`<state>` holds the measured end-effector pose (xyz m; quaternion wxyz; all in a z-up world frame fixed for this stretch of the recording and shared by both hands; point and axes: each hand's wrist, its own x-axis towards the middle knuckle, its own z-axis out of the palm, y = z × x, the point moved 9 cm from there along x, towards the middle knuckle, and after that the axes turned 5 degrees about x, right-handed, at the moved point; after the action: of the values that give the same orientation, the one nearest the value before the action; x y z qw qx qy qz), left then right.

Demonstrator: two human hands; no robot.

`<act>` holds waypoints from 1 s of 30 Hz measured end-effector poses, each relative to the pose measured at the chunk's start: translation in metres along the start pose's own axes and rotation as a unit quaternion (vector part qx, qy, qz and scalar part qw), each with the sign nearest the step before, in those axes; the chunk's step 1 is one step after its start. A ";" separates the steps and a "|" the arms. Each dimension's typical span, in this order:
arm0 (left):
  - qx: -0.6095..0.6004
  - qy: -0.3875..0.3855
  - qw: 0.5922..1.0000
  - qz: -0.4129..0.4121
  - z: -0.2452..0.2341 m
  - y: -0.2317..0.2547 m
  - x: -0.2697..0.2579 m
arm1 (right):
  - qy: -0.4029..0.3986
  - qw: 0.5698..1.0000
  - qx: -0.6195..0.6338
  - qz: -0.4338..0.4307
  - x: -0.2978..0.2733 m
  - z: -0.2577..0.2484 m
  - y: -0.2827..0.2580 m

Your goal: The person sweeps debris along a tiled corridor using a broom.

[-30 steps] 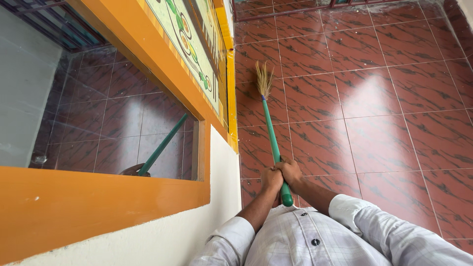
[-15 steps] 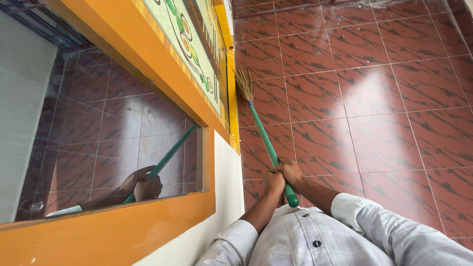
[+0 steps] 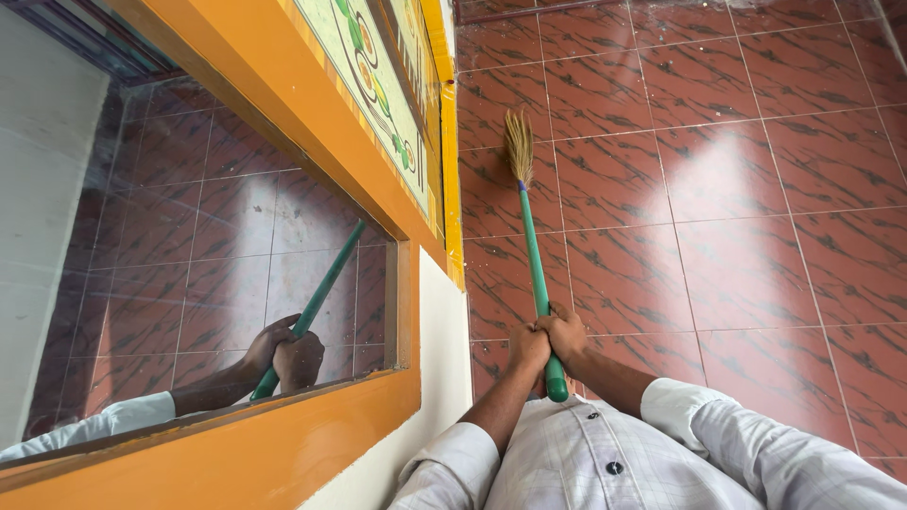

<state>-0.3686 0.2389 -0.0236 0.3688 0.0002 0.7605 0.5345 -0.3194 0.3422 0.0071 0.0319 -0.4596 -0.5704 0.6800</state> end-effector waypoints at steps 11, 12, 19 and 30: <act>0.080 -0.004 0.996 -0.035 0.005 -0.003 -0.006 | -0.039 0.999 -0.010 0.003 -0.012 -0.003 -0.010; 0.059 -0.015 0.998 -0.023 0.012 -0.010 0.001 | -0.039 0.999 -0.022 0.002 -0.011 -0.003 -0.009; 0.198 0.112 0.963 0.145 0.012 -0.031 0.030 | -0.089 0.995 -0.044 0.011 -0.002 0.004 -0.003; 0.142 0.046 0.986 0.072 0.019 -0.028 0.027 | -0.061 0.995 -0.076 0.013 0.000 0.000 -0.015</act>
<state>-0.3668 0.2529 -0.0647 0.2901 0.0825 0.8430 0.4454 -0.3266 0.3472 0.0189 -0.0470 -0.4254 -0.6150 0.6622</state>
